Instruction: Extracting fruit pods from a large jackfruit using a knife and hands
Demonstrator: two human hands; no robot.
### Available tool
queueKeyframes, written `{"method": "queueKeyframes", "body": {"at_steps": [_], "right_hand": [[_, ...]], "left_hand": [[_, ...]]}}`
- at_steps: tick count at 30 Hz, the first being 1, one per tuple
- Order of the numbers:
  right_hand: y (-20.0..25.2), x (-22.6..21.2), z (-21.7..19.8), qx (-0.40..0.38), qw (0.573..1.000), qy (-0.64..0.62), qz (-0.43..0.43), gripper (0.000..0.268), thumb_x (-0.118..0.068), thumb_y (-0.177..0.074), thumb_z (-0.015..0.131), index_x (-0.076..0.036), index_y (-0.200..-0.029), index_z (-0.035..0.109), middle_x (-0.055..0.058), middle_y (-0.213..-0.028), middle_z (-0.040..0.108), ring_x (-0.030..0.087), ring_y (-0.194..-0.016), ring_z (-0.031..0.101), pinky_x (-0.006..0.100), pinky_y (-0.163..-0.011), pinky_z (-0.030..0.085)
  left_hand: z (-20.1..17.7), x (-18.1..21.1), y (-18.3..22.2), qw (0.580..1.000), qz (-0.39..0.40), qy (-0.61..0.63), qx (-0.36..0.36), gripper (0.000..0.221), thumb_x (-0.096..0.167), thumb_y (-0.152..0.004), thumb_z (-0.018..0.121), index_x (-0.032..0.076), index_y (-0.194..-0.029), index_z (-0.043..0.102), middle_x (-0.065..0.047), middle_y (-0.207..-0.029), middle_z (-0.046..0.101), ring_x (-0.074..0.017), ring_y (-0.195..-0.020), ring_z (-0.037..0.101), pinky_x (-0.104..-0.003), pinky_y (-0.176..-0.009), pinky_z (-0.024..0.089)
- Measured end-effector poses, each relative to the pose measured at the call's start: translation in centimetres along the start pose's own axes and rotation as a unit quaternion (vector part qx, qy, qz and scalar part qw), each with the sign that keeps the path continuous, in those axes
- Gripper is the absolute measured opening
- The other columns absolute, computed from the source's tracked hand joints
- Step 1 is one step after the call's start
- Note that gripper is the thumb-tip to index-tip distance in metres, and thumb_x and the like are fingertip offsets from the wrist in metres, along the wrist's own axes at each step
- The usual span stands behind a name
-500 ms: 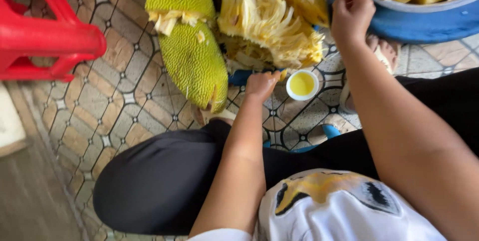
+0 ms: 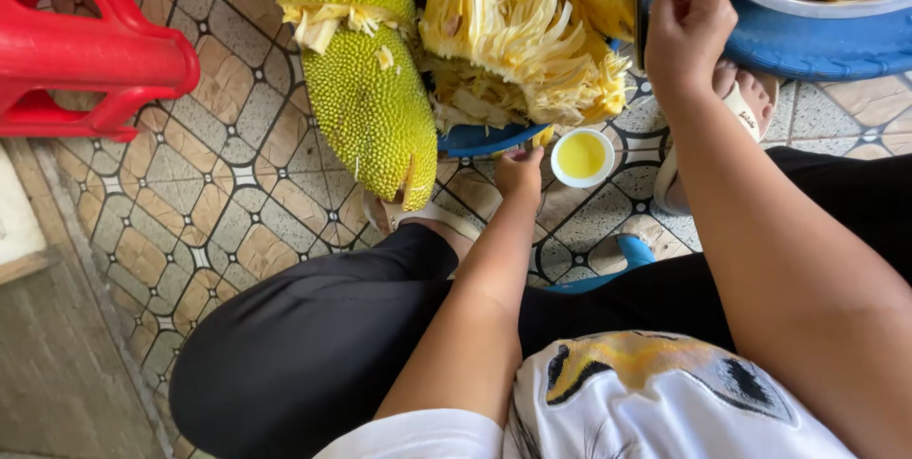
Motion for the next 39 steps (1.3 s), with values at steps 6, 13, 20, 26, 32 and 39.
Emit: {"method": "queueKeyframes", "body": {"at_steps": [6,13,20,26,32,39], "right_hand": [[-0.5,-1.5,0.5,-0.037,0.999,-0.027,-0.002,0.022,0.015,-0.091,0.055,-0.004,-0.092,0.066,0.005,-0.078,0.062,0.013,-0.065,0.047,0.029,-0.057,0.036],[-0.3,-1.1,0.9,-0.058,0.998,-0.012,0.013,0.022,0.014,-0.092,0.056,-0.004,-0.093,0.067,0.004,-0.076,0.059,0.012,-0.063,0.043,0.029,-0.055,0.033],[-0.4,-4.2,1.4,-0.048,0.99,0.038,-0.128,0.022,0.019,-0.084,0.056,0.001,-0.091,0.067,0.012,-0.087,0.066,0.025,-0.081,0.06,0.034,-0.063,0.046],[3.0,-10.6,8.8,-0.27,0.956,-0.038,-0.111,0.026,0.019,-0.093,0.054,0.002,-0.097,0.073,0.014,-0.094,0.074,0.022,-0.083,0.072,0.027,-0.074,0.066],[8.0,-7.6,12.0,-0.496,0.835,-0.116,0.209,0.022,-0.017,-0.1,0.069,-0.004,-0.117,0.07,0.021,-0.113,0.071,0.02,-0.06,0.072,0.033,-0.057,0.063],[4.3,-12.2,6.8,-0.531,0.791,-0.141,0.27,0.006,0.001,-0.098,0.066,-0.002,-0.099,0.061,0.01,-0.091,0.068,0.02,-0.083,0.07,0.032,-0.083,0.065]], "left_hand": [[0.6,0.8,0.4,0.991,-0.035,0.124,0.024,0.022,0.021,-0.079,0.086,0.008,-0.084,0.069,-0.009,-0.094,0.078,-0.023,-0.088,0.073,-0.039,-0.08,0.06],[1.8,0.4,0.9,0.994,-0.082,0.074,0.003,0.025,0.023,-0.085,0.083,0.009,-0.103,0.072,-0.01,-0.104,0.077,-0.0252,-0.094,0.074,-0.037,-0.079,0.063],[-0.7,0.3,2.1,0.999,-0.033,-0.028,0.03,0.025,0.03,-0.085,0.065,0.008,-0.097,0.068,-0.012,-0.1,0.074,-0.031,-0.09,0.072,-0.046,-0.072,0.059],[-4.3,0.1,6.2,0.978,-0.06,0.197,0.023,0.021,0.023,-0.084,0.064,0.004,-0.093,0.065,-0.008,-0.085,0.067,-0.0164,-0.073,0.055,-0.034,-0.057,0.039],[-7.4,13.3,12.1,0.919,0.249,0.304,-0.009,0.009,0.017,-0.086,0.066,0.011,-0.084,0.06,-0.003,-0.066,0.059,-0.0097,-0.059,0.055,-0.024,-0.057,0.044],[-7.4,18.6,16.2,0.89,0.399,0.211,-0.057,0.005,0.009,-0.098,0.064,0.005,-0.097,0.064,-0.005,-0.083,0.067,-0.0135,-0.066,0.057,-0.021,-0.056,0.051]]}}
Point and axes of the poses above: each hand's wrist, its own y-axis away from the middle knuckle, its own z-axis out of the palm, x = y × z, the point moved 10 cm from there along -y, towards the middle knuckle
